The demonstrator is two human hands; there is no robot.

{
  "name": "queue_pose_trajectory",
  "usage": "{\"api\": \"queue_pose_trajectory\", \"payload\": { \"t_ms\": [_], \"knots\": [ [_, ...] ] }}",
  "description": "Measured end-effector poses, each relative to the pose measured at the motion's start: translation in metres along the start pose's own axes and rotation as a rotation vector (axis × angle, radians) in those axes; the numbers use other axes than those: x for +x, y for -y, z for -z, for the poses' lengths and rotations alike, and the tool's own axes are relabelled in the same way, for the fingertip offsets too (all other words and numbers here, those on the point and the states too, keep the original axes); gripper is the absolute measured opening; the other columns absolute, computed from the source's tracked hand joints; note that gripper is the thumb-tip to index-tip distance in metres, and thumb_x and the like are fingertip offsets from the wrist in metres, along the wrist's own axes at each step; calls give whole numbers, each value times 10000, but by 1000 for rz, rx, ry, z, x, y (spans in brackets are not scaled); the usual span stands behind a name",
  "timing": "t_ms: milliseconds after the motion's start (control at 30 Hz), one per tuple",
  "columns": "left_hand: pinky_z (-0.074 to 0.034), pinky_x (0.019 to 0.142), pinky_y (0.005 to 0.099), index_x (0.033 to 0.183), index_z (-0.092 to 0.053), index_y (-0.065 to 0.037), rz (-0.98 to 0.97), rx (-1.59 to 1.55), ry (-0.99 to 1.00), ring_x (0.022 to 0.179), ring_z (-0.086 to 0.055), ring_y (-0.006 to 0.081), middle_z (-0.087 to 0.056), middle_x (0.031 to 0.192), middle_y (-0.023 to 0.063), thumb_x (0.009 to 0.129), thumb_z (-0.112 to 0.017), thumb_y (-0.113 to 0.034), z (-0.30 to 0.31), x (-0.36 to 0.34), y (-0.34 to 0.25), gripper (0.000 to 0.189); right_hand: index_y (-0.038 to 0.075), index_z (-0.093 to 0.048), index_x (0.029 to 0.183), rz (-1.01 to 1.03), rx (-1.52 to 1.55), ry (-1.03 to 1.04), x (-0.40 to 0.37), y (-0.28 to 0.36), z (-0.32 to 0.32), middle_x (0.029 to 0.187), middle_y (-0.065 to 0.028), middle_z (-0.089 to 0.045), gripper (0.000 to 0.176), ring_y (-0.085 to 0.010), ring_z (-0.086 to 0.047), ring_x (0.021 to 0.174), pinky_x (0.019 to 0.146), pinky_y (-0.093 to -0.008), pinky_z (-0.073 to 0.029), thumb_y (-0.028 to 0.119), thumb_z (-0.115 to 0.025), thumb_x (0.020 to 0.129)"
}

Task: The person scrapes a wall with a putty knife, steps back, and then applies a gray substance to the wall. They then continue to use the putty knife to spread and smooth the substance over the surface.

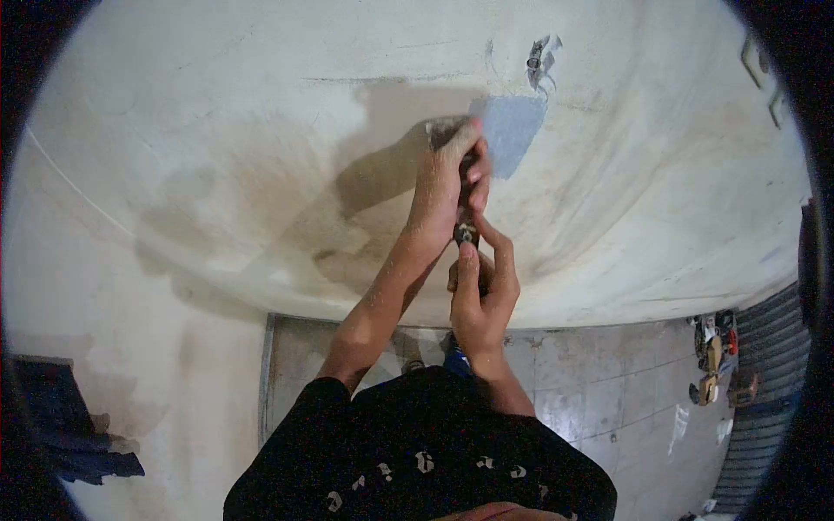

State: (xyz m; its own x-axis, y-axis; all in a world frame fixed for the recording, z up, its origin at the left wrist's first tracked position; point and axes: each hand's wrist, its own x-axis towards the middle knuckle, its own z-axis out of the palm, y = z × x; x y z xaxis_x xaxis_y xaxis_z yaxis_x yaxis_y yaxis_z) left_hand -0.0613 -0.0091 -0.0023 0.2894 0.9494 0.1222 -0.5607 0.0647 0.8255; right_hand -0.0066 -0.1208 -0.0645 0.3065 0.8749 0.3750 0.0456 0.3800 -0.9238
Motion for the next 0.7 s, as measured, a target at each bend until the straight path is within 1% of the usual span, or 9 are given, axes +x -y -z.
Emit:
{"api": "queue_pose_trajectory", "payload": {
  "t_ms": [67, 133, 233, 267, 367, 400, 500, 633, 700],
  "knots": [
    [-323, 361, 250, 742, -486, -109, 13, -21, 7, 356, -397, 111, -381, 521, -27, 928, -566, -381, -5, 0, -7, 339, -11, -482, 1291, 23, 17, -33, 5, 10, -4, 733, -18, -553, 319, -48, -439, 559, 497, -207, -337, 111, -491, 996],
    [-319, 358, 252, 755, -484, -106, 26, -39, -7, 357, -400, 113, -376, 516, -28, 936, -556, -369, -7, -1, -9, 327, -10, -487, 1285, 36, 18, -33, 2, 7, -2, 695, -8, -533, 315, -48, -434, 549, 495, -210, -336, 117, -492, 997],
    [-317, 359, 250, 752, -481, -111, 0, -11, 10, 361, -406, 111, -376, 510, -29, 937, -553, -372, -2, -1, 2, 327, -7, -491, 1280, 50, -6, -31, 4, 6, -1, 649, 5, -508, 310, -47, -424, 538, 493, -208, -327, 125, -488, 1000],
    [-312, 354, 252, 736, -477, -117, -26, 5, 2, 357, -408, 111, -379, 504, -27, 941, -547, -371, -6, 0, -4, 333, -6, -492, 1279, 49, -17, -34, 4, 5, -1, 636, 9, -500, 309, -47, -420, 535, 493, -207, -324, 127, -487, 1001],
    [-308, 349, 254, 717, -474, -121, -68, -6, 37, 350, -408, 111, -389, 504, -25, 941, -548, -373, -10, 6, -12, 345, -4, -491, 1280, 23, 18, -8, 11, 20, -3, 633, 8, -502, 310, -47, -426, 537, 496, -203, -321, 132, -486, 1002],
    [-307, 348, 255, 702, -466, -123, -63, 34, 18, 351, -407, 109, -386, 501, -27, 941, -545, -376, -10, 3, -12, 358, -5, -491, 1279, 10, 9, -18, 9, 21, -3, 622, 8, -498, 308, -48, -429, 536, 499, -201, -319, 132, -486, 1002],
    [-311, 353, 253, 707, -465, -123, 7, -12, -3, 358, -406, 106, -382, 501, -27, 944, -538, -378, -1, -1, 1, 356, -7, -487, 1283, -17, -57, 5, 1, 8, 2, 624, 9, -499, 314, -48, -422, 537, 500, -205, -320, 129, -488, 1001],
    [-316, 352, 255, 720, -478, -117, 7, -28, -4, 352, -397, 110, -391, 516, -25, 940, -548, -375, -7, 0, -11, 346, -11, -479, 1295, 43, -9, -26, 6, 11, -4, 679, -3, -530, 329, -50, -440, 551, 501, -208, -334, 126, -500, 996],
    [-319, 353, 254, 723, -479, -116, 36, -15, -56, 351, -394, 110, -392, 519, -25, 937, -551, -371, -5, -3, -3, 340, -11, -475, 1299, 23, -6, -28, 2, 7, -2, 690, -6, -528, 331, -49, -439, 556, 503, -208, -334, 122, -497, 996]
  ]
}}
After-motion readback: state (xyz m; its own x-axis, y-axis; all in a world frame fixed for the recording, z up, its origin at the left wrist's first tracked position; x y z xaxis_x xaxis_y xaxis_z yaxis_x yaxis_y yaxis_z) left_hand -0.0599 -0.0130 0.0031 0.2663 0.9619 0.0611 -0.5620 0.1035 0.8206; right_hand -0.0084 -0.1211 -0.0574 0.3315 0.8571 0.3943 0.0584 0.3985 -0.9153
